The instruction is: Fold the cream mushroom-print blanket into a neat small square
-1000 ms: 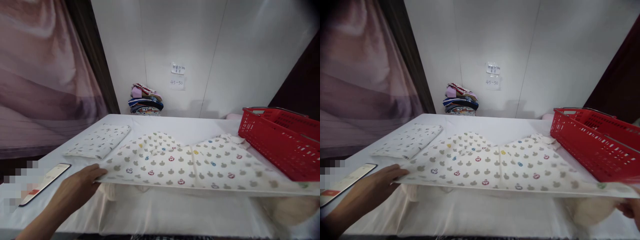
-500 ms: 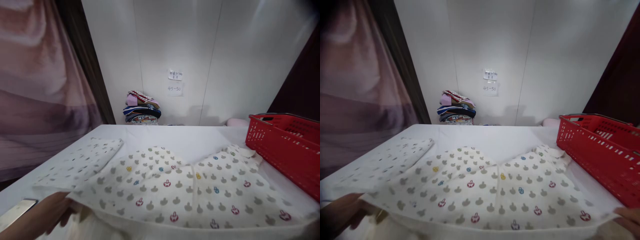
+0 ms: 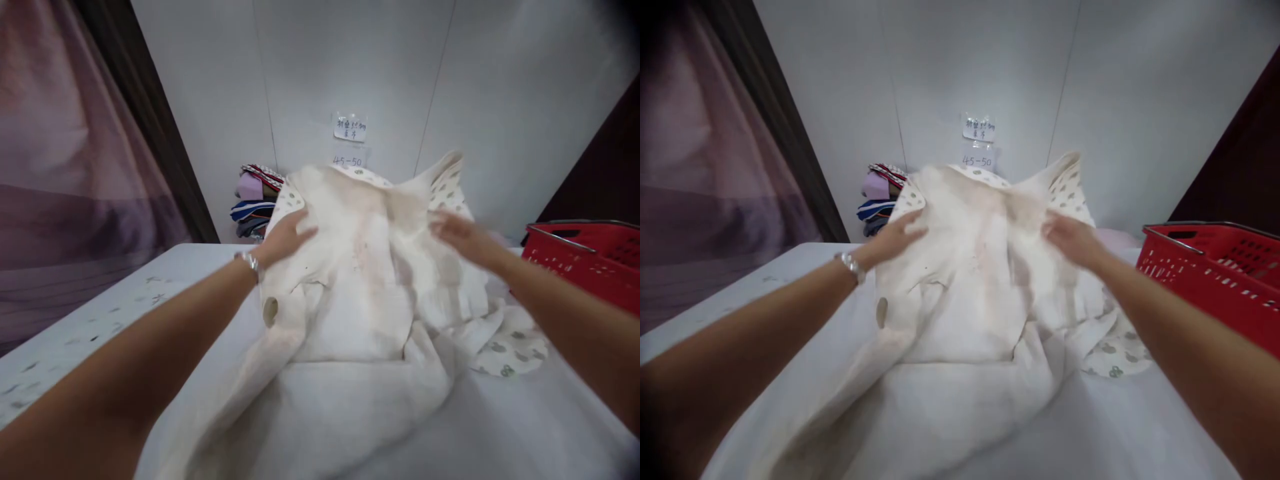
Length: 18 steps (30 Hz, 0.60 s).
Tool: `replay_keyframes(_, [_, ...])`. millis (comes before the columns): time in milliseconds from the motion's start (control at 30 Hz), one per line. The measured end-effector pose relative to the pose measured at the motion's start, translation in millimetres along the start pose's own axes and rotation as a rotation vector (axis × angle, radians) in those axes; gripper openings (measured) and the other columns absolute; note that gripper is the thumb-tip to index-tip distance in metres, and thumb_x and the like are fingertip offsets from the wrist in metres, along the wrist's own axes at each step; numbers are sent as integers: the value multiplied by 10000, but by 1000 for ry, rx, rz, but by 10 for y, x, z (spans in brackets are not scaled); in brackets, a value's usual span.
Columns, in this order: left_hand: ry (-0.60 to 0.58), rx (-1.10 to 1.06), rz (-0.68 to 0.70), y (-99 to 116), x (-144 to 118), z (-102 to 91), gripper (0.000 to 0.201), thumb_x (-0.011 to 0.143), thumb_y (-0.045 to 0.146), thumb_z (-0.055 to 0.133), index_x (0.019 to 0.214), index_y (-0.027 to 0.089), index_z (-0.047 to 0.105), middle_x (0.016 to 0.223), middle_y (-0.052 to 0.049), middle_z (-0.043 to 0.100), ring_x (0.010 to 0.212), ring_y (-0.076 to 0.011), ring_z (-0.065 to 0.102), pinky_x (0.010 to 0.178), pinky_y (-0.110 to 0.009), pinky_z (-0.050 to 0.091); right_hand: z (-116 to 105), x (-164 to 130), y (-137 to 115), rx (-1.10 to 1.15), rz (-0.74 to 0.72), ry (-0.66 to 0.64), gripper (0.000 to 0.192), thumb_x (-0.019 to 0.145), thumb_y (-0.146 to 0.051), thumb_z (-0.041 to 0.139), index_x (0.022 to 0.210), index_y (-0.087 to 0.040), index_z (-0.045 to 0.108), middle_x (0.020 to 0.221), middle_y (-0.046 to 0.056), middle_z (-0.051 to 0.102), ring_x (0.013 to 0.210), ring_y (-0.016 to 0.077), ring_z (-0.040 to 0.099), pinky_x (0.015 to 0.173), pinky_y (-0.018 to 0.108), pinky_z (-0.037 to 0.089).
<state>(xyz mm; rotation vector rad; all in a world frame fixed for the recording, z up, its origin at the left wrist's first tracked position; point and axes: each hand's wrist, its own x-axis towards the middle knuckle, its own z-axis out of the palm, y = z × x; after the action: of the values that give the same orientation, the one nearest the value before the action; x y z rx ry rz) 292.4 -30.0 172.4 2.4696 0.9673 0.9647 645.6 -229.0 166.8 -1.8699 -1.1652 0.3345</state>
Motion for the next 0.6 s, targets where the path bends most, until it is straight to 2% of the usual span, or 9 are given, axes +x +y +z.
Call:
replay_keyframes(33, [-94, 44, 45, -75, -254, 145, 527, 825, 423, 542, 1272, 153, 472, 1358, -102, 450, 1253, -241, 398, 1055, -384, 292, 210, -285, 135, -98, -122, -130, 311, 807, -271, 601, 1083, -131, 627, 1250, 57, 563, 1112, 191, 499, 898, 275, 409])
replay_keyframes(100, [-280, 152, 129, -231, -877, 345, 514, 825, 451, 511, 1246, 157, 508, 1379, -115, 431, 1263, -242, 391, 1067, -395, 278, 489, -904, 499, -217, -153, -392, 331, 780, -303, 618, 1096, -210, 647, 1194, 46, 608, 1060, 241, 553, 876, 332, 455])
replay_keyframes(133, [-352, 199, 140, -300, -1206, 390, 487, 824, 454, 501, 1220, 171, 535, 1367, -112, 448, 1261, -249, 393, 1068, -421, 272, 547, -1192, 697, -246, -137, -467, 342, 793, -341, 593, 1114, -236, 642, 1184, 47, 614, 1055, 253, 562, 903, 360, 448])
replay_keyframes(200, [-460, 250, 131, -391, -1805, 383, 447, 840, 442, 463, 1223, 221, 536, 1356, -87, 467, 1254, -246, 404, 1071, -457, 254, 523, -1647, 1060, -321, -117, -508, 384, 815, -406, 535, 1158, -257, 617, 1236, 48, 578, 1131, 277, 519, 988, 415, 390])
replay_keyframes(233, [-508, 269, 126, -407, -2051, 344, 458, 831, 438, 472, 1242, 242, 519, 1357, -76, 468, 1255, -245, 404, 1076, -467, 239, 460, -1801, 1213, -367, -130, -446, 402, 813, -419, 522, 1169, -255, 611, 1266, 49, 554, 1174, 281, 485, 1024, 433, 353])
replay_keyframes(300, [-541, 341, 52, -390, -2414, 233, 497, 791, 414, 516, 1267, 274, 492, 1386, -60, 433, 1259, -252, 399, 1075, -477, 232, 294, -1973, 1456, -460, -223, -432, 439, 811, -384, 509, 1227, -259, 566, 1325, 41, 500, 1227, 270, 433, 1052, 437, 319])
replay_keyframes(367, [-495, 430, -118, -343, -2626, 122, 551, 769, 387, 517, 1299, 250, 457, 1385, -83, 431, 1228, -262, 432, 1028, -459, 306, 137, -2014, 1644, -566, -297, -362, 466, 794, -296, 491, 1254, -243, 541, 1328, 57, 495, 1224, 259, 437, 1048, 439, 322])
replay_keyframes(467, [-423, 512, -383, -322, -2771, -6, 486, 794, 389, 432, 1223, 181, 527, 1237, -125, 562, 1080, -279, 545, 871, -426, 432, -7, -1967, 1868, -708, -326, -236, 530, 728, -167, 462, 1251, -212, 539, 1313, 87, 505, 1231, 267, 424, 1024, 456, 333])
replay_keyframes(600, [-369, 396, -536, -480, -2758, -242, 405, 805, 383, 358, 972, 159, 651, 1005, -107, 678, 908, -255, 626, 782, -355, 476, -49, -1875, 1962, -802, -234, -173, 562, 724, -123, 421, 1272, -209, 508, 1210, 101, 572, 1121, 248, 508, 925, 401, 409])
